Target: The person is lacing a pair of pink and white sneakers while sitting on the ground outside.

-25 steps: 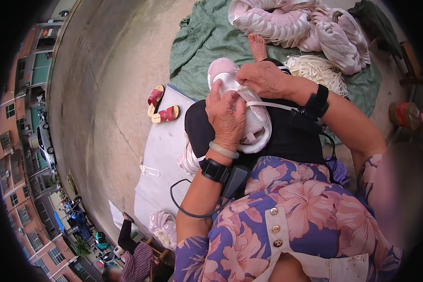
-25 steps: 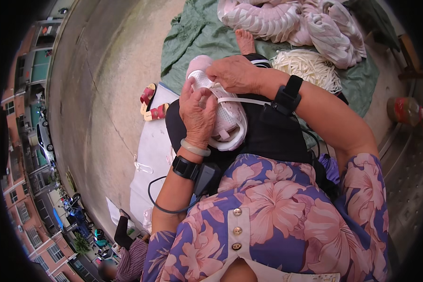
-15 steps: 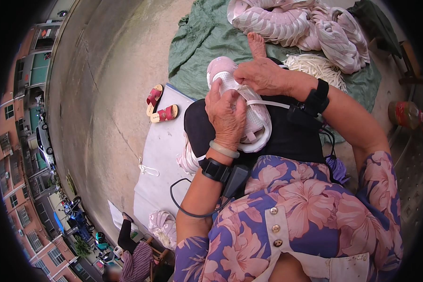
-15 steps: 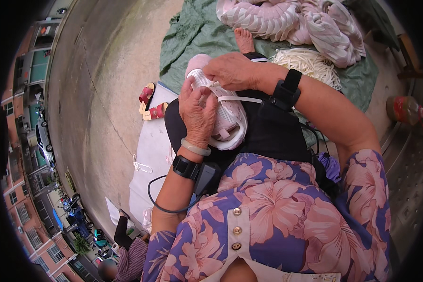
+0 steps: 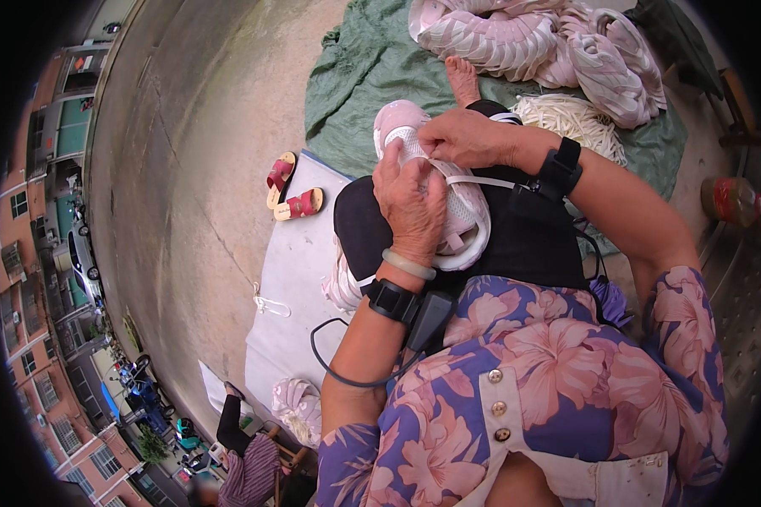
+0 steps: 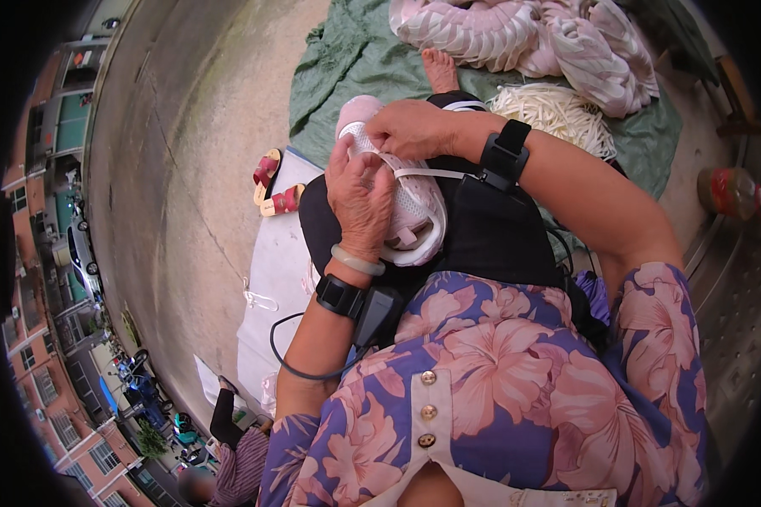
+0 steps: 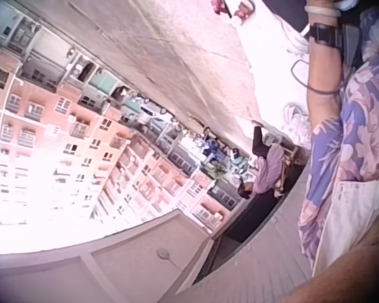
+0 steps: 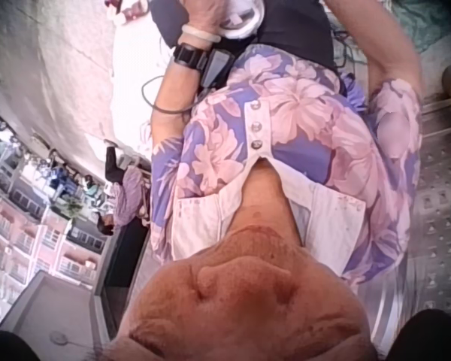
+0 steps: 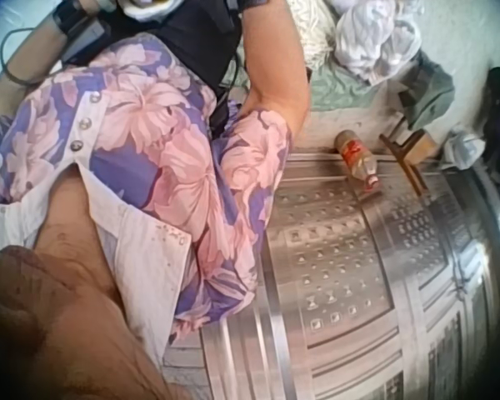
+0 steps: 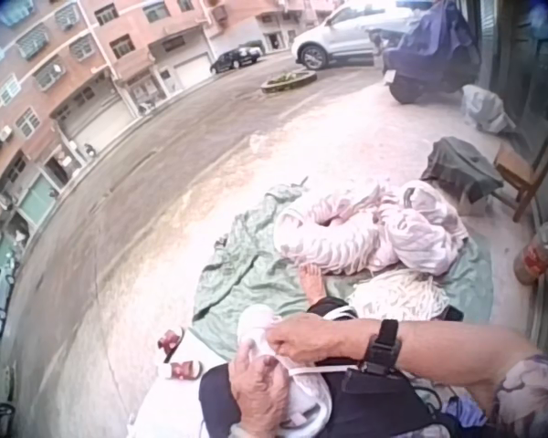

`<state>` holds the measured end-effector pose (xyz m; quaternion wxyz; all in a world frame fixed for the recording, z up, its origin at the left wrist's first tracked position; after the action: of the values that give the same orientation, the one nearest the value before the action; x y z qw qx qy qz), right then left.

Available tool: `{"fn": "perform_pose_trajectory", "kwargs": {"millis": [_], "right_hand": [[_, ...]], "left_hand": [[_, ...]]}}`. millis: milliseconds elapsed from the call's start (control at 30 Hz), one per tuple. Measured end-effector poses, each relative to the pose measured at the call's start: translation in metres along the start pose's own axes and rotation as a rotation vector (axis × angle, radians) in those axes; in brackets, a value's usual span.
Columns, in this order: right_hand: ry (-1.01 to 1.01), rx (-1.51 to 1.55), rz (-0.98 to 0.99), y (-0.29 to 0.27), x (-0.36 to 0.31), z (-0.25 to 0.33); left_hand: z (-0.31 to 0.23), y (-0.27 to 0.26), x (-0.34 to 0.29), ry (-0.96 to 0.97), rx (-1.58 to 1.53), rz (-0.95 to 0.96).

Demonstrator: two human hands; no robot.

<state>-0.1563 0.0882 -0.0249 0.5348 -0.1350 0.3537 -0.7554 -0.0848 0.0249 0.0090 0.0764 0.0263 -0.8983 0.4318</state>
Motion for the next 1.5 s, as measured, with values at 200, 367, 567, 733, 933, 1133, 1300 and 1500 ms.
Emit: {"fn": "perform_pose_trajectory", "kwargs": {"millis": [200,367,567,733,933,1133,1300,1500], "right_hand": [[0.038,-0.018,-0.398,-0.016,-0.034,0.016],[0.077,-0.184,-0.324,-0.009,-0.043,0.031],[0.213,-0.194,-0.206,-0.007,-0.034,0.029],[0.295,-0.255,-0.085,-0.007,-0.022,0.031],[0.355,-0.312,-0.032,-0.013,-0.017,0.041],[0.413,-0.373,0.081,-0.004,-0.018,0.044],[0.361,-0.400,-0.003,-0.005,-0.020,0.048],[0.382,-0.438,-0.018,0.006,-0.019,0.036]], "left_hand": [[0.006,0.000,0.001,-0.001,-0.051,0.022],[0.014,0.000,0.004,-0.017,-0.158,0.033],[0.020,0.003,0.005,-0.053,-0.232,0.022],[0.018,0.003,0.004,-0.034,-0.122,0.012],[0.028,0.004,0.001,-0.103,-0.281,-0.059],[0.022,0.002,0.000,-0.069,-0.202,-0.079],[0.019,0.002,0.000,-0.077,-0.151,-0.097],[0.018,0.007,0.001,-0.019,-0.175,-0.101]]}}
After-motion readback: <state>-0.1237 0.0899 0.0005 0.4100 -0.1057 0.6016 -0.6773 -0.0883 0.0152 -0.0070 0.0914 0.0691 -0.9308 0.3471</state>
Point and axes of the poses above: each hand's wrist, its own x-axis towards the middle knuckle, its own y-axis out of the palm, z = x × y, the point moved 10 cm from there along x, towards the middle knuckle, and after that the axes turned 13 degrees about z, right-handed, at the moved point
